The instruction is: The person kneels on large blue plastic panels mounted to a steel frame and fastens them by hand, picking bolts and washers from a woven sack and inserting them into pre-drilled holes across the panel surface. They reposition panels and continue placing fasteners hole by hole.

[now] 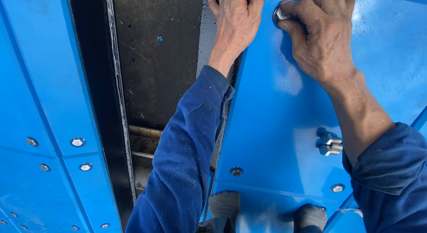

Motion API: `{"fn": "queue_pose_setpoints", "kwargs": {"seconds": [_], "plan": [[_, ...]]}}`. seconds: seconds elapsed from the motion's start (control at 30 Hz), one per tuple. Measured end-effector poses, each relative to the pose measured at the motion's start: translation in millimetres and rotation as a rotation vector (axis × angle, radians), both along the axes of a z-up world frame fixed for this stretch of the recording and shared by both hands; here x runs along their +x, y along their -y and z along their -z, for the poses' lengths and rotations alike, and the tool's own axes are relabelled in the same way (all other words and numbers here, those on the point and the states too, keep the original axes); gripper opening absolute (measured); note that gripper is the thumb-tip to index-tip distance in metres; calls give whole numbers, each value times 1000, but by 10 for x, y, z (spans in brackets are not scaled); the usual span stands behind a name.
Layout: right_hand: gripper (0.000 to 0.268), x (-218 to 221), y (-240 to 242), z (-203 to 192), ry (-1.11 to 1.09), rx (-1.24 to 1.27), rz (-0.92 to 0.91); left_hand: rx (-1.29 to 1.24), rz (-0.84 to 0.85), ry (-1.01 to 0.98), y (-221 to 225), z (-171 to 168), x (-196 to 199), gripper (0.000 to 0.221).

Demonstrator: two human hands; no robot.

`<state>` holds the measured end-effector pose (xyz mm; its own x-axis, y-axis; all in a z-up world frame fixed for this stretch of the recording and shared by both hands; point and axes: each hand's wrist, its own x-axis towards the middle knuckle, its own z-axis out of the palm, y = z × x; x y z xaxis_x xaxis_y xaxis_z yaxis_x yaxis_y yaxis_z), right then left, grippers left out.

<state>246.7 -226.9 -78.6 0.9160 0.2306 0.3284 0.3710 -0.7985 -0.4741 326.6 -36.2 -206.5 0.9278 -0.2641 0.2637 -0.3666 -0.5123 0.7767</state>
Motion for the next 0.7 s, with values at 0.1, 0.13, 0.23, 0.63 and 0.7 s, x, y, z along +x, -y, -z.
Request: {"fn": "queue_pose_setpoints", "kwargs": {"seconds": [0.1, 0.13, 0.23, 0.63, 0.7], "plan": [[7, -2, 84, -72, -133, 22, -64, 1, 3, -17, -4, -14, -61, 36], [7, 45, 108, -78, -177, 28, -87, 4, 1, -14, -5, -31, -34, 36], [9, 43, 40, -141, -118, -132, -98, -5, 12, -22, -28, 11, -15, 37], [34, 158, 19, -125, -7, -812, -61, -42, 35, -58, -64, -22, -35, 34], [42, 202, -7, -159, 66, -880, -63, -52, 40, -56, -67, 35, -35, 33]]}}
